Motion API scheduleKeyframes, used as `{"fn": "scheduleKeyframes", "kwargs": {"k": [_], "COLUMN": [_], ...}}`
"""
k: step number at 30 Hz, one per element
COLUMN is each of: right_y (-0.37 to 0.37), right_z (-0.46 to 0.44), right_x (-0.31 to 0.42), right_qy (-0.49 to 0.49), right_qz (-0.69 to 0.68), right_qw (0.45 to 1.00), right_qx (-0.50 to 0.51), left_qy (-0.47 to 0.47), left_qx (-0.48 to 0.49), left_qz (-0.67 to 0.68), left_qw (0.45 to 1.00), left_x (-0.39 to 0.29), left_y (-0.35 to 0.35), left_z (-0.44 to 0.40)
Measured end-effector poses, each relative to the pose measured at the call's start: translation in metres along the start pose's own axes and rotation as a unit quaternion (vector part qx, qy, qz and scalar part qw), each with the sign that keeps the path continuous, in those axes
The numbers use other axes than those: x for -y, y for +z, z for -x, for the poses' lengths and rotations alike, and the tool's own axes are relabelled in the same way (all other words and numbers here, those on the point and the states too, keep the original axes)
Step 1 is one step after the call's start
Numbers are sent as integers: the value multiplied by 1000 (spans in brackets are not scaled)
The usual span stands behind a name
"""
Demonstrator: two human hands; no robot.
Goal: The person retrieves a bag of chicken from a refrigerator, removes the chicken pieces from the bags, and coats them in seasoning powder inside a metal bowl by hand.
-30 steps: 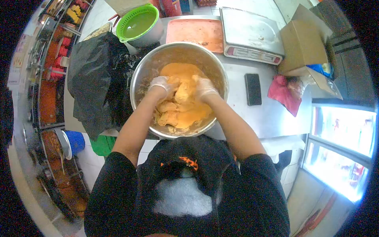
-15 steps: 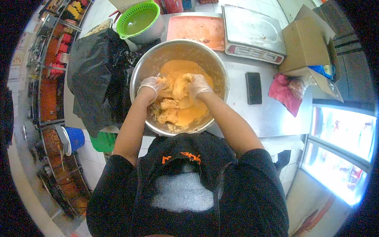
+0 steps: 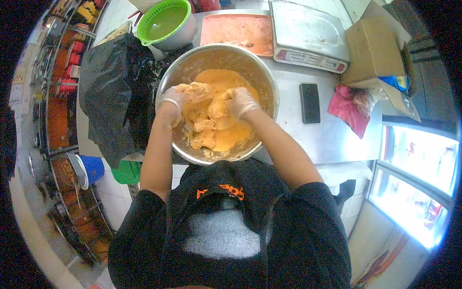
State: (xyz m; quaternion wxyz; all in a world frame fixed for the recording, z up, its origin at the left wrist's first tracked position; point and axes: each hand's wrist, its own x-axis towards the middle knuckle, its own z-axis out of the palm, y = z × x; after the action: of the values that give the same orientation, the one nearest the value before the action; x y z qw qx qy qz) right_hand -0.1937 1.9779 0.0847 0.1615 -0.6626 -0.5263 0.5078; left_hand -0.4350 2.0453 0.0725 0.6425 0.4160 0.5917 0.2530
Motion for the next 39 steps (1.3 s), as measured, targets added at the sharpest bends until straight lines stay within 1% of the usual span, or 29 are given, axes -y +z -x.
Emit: {"fn": "scheduleKeyframes", "kwargs": {"k": [1, 3, 4, 5, 6, 8, 10, 12, 13, 14, 15, 16, 17, 18, 19, 21, 22, 23, 24, 26, 28, 30, 31, 32, 34, 35, 37, 38, 39], "right_y": [1, 2, -2, -9, -14, -12, -9, -3, 2, 9, 20, 28, 28, 17, 15, 14, 18, 22, 22, 22, 19, 16, 13, 6, 0, -1, 6, 18, 22], "right_z": [0, -2, -4, -7, -10, -6, -4, -10, -13, -18, -32, -40, -38, -14, -7, 4, 7, 5, 3, 5, 4, 3, 4, 20, 30, 28, 16, -4, -8], "right_x": [0, -2, -3, -3, -2, -3, -4, -8, -10, -18, -36, -47, -45, -18, -9, 2, 1, -1, 2, 6, 5, 8, 7, 27, 42, 44, 26, -7, -16], "right_qy": [0, -16, -18, 9, 36, 31, 25, -50, -80, -107, -126, -138, -130, -110, -121, -99, -108, -129, -150, -164, -173, -186, -188, -151, -109, -117, -118, -178, -208], "right_qz": [0, -12, -12, 47, 107, 129, 153, 178, 169, 140, 40, -29, 6, 158, 168, 337, 347, 381, 412, 435, 455, 384, 387, 251, 110, -79, -262, -149, -92], "right_qw": [1000, 993, 993, 998, 992, 990, 987, 981, 981, 983, 991, 990, 991, 981, 978, 934, 929, 915, 899, 886, 873, 904, 902, 956, 988, 988, 948, 971, 974], "right_qx": [1, -118, -119, -27, 63, 53, 43, 52, 52, 45, 36, 30, 28, 34, 32, 70, 69, 35, 0, -2, -4, -24, -24, -26, -24, 57, 137, 52, 12], "left_qy": [36, 72, 40, 9, 14, 14, 17, 26, -12, -8, 102, 211, 38, 46, 136, 210, 169, 130, 132, 82, 110, 77, 58, 59, 30, 28, 48, 47, -4], "left_qx": [-19, -38, -59, -79, -81, -121, -116, -184, -174, -180, -112, -44, -65, -74, -58, -56, -88, -122, -135, -88, -112, -85, -70, -73, -68, -68, -116, -117, -126], "left_qz": [-139, -275, -304, -332, -332, -372, -404, -460, -471, -467, -517, -559, -291, -284, -515, -706, -686, -663, -657, -680, -674, -671, -660, -657, -646, -643, -594, -593, -536], "left_qw": [989, 958, 950, 940, 940, 920, 907, 868, 865, 866, 842, 801, 954, 955, 845, 674, 702, 727, 730, 723, 722, 733, 746, 748, 760, 762, 794, 796, 835], "left_x": [24, 21, 20, 8, -2, -21, -27, -29, -37, -30, -13, -6, -14, -14, -9, -2, 3, 1, -10, -25, -19, -31, -36, -37, -33, -33, -31, -35, -40], "left_y": [-9, -6, -2, 5, 9, 16, 19, 26, 31, 26, 19, 14, 25, 27, 27, 30, 34, 37, 39, 39, 37, 37, 36, 36, 36, 37, 36, 36, 35], "left_z": [-20, -19, -18, -8, -1, 13, 13, 14, 19, 11, -4, -13, -9, -6, -1, -4, -10, -14, -11, -1, -6, 2, 7, 4, 0, 1, 4, 7, 13]}}
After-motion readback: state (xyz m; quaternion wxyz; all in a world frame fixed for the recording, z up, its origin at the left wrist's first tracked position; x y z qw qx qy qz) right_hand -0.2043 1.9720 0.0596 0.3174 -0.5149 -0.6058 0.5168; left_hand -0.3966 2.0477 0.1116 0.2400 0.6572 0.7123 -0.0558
